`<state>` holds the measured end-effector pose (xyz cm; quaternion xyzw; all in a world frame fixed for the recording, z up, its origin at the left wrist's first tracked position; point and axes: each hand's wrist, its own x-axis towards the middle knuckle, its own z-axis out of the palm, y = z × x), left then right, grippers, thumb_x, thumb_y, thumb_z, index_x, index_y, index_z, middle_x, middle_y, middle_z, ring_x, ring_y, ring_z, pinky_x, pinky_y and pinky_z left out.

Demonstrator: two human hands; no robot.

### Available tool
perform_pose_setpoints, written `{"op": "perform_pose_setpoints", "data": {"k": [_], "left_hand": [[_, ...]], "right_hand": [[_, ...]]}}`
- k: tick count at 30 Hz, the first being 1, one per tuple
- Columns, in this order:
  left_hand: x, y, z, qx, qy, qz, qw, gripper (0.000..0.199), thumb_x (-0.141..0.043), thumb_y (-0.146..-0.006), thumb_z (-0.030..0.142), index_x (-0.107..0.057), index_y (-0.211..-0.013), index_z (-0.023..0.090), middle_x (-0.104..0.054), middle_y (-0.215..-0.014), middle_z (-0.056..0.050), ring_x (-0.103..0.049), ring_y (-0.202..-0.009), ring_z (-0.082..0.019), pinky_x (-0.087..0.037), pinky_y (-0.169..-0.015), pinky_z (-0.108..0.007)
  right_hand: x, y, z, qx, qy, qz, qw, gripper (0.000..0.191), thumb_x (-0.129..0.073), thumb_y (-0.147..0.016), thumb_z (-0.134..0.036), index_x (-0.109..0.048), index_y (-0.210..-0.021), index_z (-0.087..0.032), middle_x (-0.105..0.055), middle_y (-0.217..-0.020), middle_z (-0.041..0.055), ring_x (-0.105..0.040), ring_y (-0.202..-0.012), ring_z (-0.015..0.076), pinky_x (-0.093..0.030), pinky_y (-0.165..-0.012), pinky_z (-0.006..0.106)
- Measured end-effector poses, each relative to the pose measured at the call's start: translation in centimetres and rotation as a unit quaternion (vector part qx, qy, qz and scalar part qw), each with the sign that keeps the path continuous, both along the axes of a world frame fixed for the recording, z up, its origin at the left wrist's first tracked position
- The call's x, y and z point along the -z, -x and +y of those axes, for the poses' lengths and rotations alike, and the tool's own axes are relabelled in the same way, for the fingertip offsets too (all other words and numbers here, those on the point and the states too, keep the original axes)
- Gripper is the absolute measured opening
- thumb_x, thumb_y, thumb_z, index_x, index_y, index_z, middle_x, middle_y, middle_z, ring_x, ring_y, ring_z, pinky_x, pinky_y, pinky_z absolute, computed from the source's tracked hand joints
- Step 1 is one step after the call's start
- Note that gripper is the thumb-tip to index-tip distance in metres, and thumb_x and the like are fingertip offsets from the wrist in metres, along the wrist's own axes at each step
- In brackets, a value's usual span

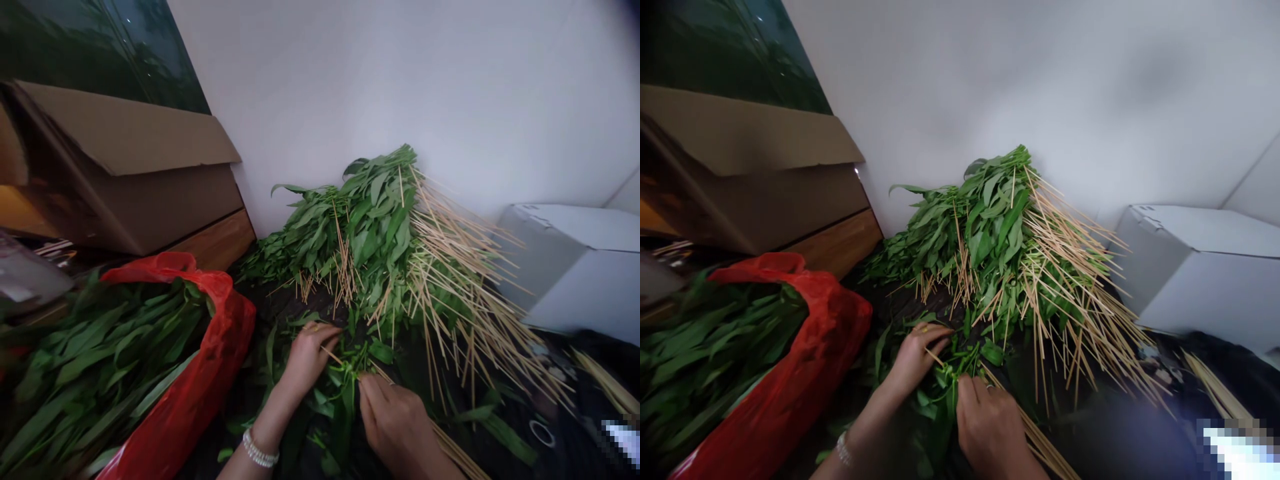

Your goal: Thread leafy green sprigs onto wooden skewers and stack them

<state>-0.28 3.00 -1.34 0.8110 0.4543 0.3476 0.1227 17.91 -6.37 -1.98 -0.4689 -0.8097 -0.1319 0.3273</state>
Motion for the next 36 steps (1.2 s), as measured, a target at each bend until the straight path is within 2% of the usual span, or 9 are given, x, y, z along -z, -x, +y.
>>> {"op": "perform_pose_setpoints", "data": {"k": [5,8,11,14,17,20,24,30,36], "left_hand": [[0.9,-0.5,-0.2,0.013,-0.008,0.108,0.994,0.04,-0.062,-0.079,0.006,-0.07,-0.112,0.026,-0.069,-0.112,-0.008,-0.06,-0.1,-0.024,-0.05,-0.088,-0.039],[1.2,-0.6,-0.2,-0.002,-0.005,0.12,0.993,0.039,-0.062,-0.075,0.002,-0.072,-0.105,0.024,-0.067,-0.114,-0.01,-0.059,-0.102,-0.026,-0.049,-0.089,-0.041],[0.7,-0.5,-0.2,-0.011,-0.007,0.07,0.997,0.025,-0.061,-0.078,0.007,-0.073,-0.095,0.022,-0.069,-0.107,-0.009,-0.06,-0.101,-0.026,-0.048,-0.09,-0.042],[-0.4,-0.3,-0.4,-0.045,-0.017,-0.05,0.998,0.016,-0.059,-0.085,0.015,-0.069,-0.096,0.021,-0.069,-0.109,-0.008,-0.06,-0.106,-0.025,-0.045,-0.095,-0.042],[-1.3,-0.1,-0.8,-0.083,0.01,-0.183,0.98,0.016,-0.052,-0.091,0.022,-0.063,-0.103,0.02,-0.069,-0.112,-0.007,-0.062,-0.105,-0.021,-0.046,-0.094,-0.036],[-1.5,-0.1,-1.0,-0.086,0.041,-0.257,0.962,0.014,-0.051,-0.092,0.027,-0.06,-0.1,0.019,-0.071,-0.104,-0.006,-0.066,-0.096,-0.019,-0.049,-0.087,-0.03],[-1.3,-0.2,-1.0,-0.078,0.04,-0.228,0.97,0.015,-0.057,-0.09,0.028,-0.065,-0.097,0.017,-0.071,-0.093,-0.005,-0.066,-0.088,-0.018,-0.05,-0.081,-0.028],[-1.0,-0.4,-0.7,-0.017,0.025,-0.189,0.981,0.021,-0.057,-0.091,0.026,-0.071,-0.105,0.018,-0.072,-0.1,-0.007,-0.065,-0.095,-0.019,-0.049,-0.086,-0.029],[-0.5,-0.4,-0.5,-0.03,0.058,-0.223,0.973,0.02,-0.062,-0.088,0.028,-0.075,-0.097,0.016,-0.074,-0.089,-0.006,-0.067,-0.084,-0.019,-0.051,-0.078,-0.028]], "right_hand": [[0.1,0.3,-0.1,-0.006,-0.004,-0.023,1.0,0.024,-0.033,-0.091,-0.007,-0.051,-0.083,-0.022,-0.056,-0.06,-0.0014,-0.052,-0.047,0.0146,-0.027,-0.051,0.03],[0.1,0.2,0.0,-0.005,-0.003,-0.025,1.0,0.026,-0.031,-0.092,-0.008,-0.05,-0.082,-0.021,-0.056,-0.06,-0.0013,-0.052,-0.047,0.0137,-0.028,-0.051,0.029],[0.0,0.1,0.1,-0.002,-0.001,-0.022,1.0,0.029,-0.027,-0.095,-0.009,-0.052,-0.084,-0.02,-0.057,-0.061,-0.0005,-0.055,-0.05,0.0126,-0.03,-0.053,0.027],[-0.1,-0.2,0.3,0.009,-0.004,-0.01,1.0,0.031,-0.026,-0.098,-0.013,-0.054,-0.086,-0.02,-0.058,-0.061,-0.0004,-0.056,-0.049,0.0122,-0.032,-0.053,0.026],[0.1,-0.5,0.5,0.026,-0.006,0.008,1.0,0.03,-0.028,-0.099,-0.015,-0.056,-0.088,-0.019,-0.06,-0.062,-0.0003,-0.058,-0.049,0.0123,-0.033,-0.052,0.026],[0.3,-0.7,0.7,0.041,-0.002,0.017,0.999,0.032,-0.027,-0.099,-0.015,-0.058,-0.091,-0.018,-0.062,-0.063,0.0008,-0.062,-0.053,0.0126,-0.036,-0.052,0.025],[0.3,-0.9,0.9,0.056,0.003,0.017,0.998,0.033,-0.027,-0.099,-0.013,-0.06,-0.096,-0.017,-0.066,-0.067,0.0023,-0.066,-0.056,0.0131,-0.039,-0.051,0.024],[0.2,-1.2,1.1,0.068,0.013,0.02,0.997,0.033,-0.029,-0.097,-0.014,-0.062,-0.101,-0.015,-0.069,-0.073,0.0046,-0.068,-0.059,0.0154,-0.044,-0.05,0.024],[0.3,-1.2,1.0,0.069,0.032,0.027,0.997,0.034,-0.029,-0.097,-0.015,-0.062,-0.104,-0.014,-0.07,-0.077,0.0067,-0.069,-0.063,0.0164,-0.048,-0.053,0.024]]}}
